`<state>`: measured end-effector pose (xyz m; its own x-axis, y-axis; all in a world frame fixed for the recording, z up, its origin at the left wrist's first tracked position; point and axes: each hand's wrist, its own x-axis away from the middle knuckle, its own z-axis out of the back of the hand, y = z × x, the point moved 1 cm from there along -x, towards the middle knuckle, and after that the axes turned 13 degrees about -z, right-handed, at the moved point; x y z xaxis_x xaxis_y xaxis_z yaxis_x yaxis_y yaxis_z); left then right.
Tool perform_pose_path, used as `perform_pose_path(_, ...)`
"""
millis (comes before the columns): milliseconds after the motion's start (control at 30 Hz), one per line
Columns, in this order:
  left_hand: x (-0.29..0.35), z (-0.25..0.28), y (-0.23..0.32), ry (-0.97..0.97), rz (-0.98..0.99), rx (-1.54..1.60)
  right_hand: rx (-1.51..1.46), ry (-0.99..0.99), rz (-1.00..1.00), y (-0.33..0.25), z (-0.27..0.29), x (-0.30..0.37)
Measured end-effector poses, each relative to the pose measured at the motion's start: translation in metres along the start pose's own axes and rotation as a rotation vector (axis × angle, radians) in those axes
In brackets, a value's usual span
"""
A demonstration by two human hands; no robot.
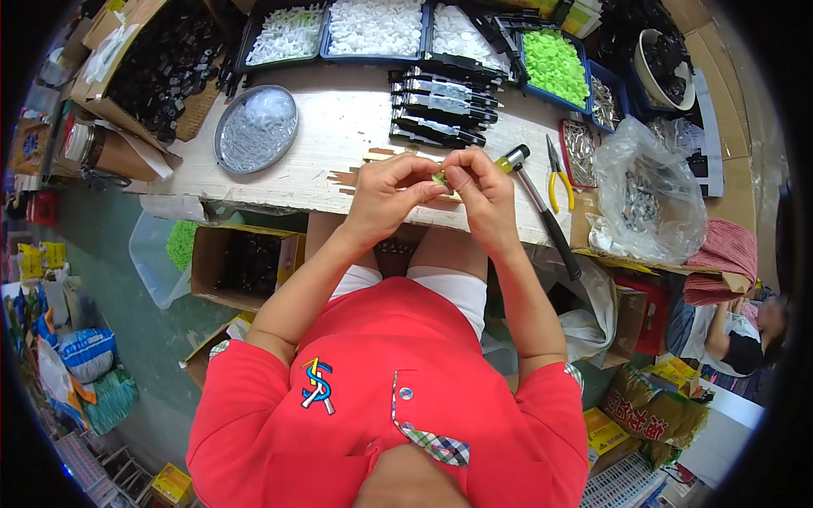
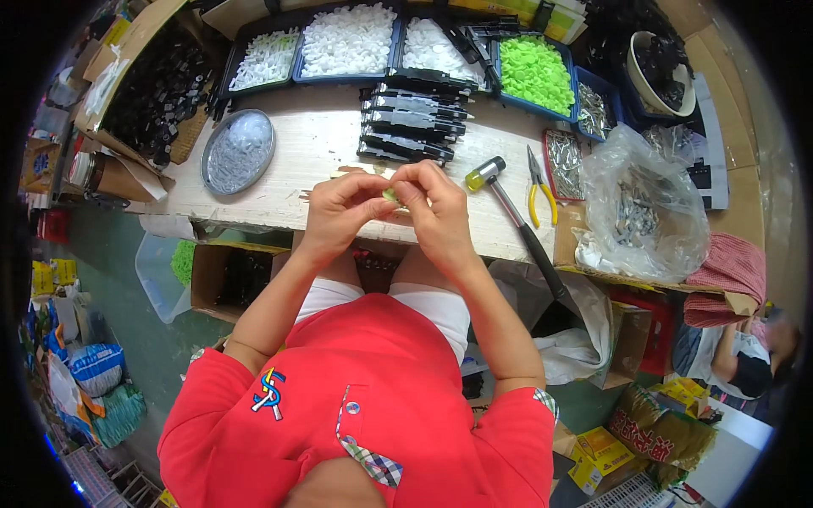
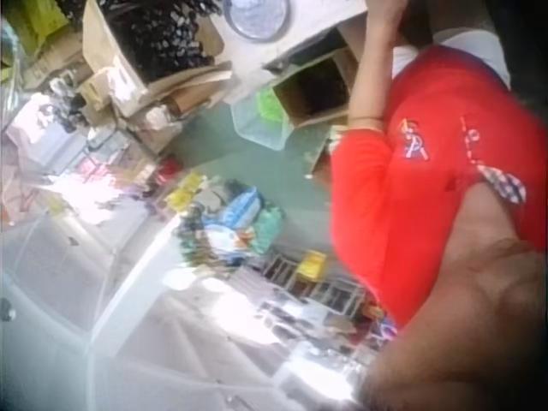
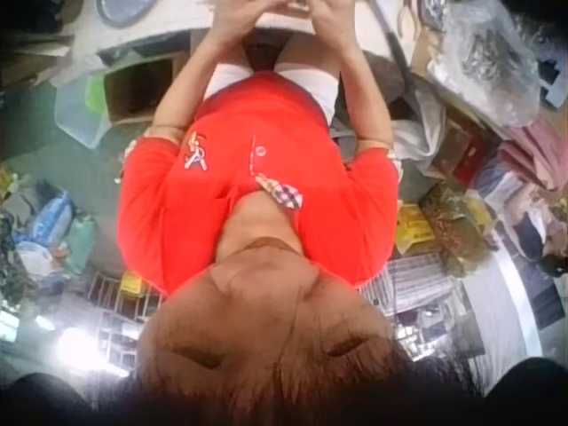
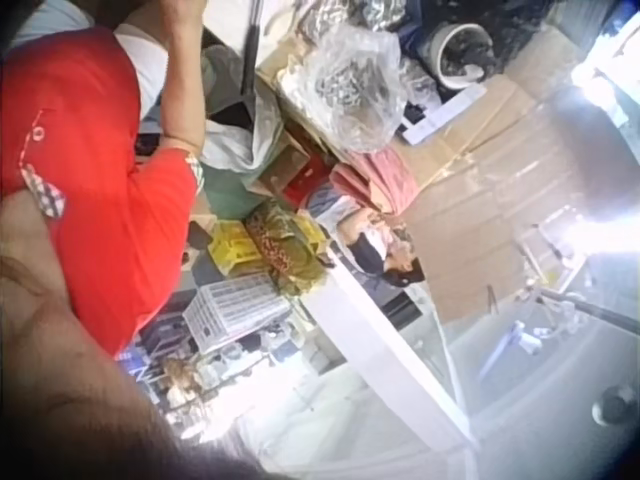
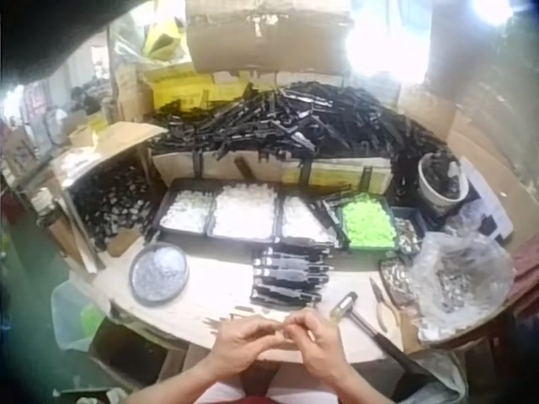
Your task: Assembling small components at a workbench in a factory setting.
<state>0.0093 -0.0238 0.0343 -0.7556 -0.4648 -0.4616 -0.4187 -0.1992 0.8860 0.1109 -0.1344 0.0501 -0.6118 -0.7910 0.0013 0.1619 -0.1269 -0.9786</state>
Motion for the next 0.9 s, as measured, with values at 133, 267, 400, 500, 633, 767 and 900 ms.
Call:
perform_pose_path(133,0.006,0.000,-0.002,0.050,0.029,0.093,-0.553,-0.070,-0.286,0.005,-0.008,0.004)
perform_pose_path(267,0.009,0.010,-0.005,0.054,0.137,0.272,-0.556,-0.127,-0.302,0.010,-0.007,0.003)
perform_pose_path(400,0.009,0.013,-0.007,0.052,-0.027,0.122,-0.422,-0.088,-0.261,0.005,-0.014,0.003)
perform_pose_path(500,0.009,0.016,-0.006,0.047,-0.167,-0.025,-0.174,0.003,-0.124,0.000,-0.014,0.002)
perform_pose_path(633,0.009,0.017,-0.008,0.025,-0.289,-0.168,0.282,0.132,0.220,-0.004,-0.008,0.003)
perform_pose_path(767,0.010,0.018,-0.011,0.034,-0.339,-0.223,0.525,0.184,0.395,-0.011,-0.008,0.002)
perform_pose_path(900,0.007,0.018,-0.007,0.017,-0.369,-0.270,0.561,0.226,0.431,-0.012,-0.009,0.002)
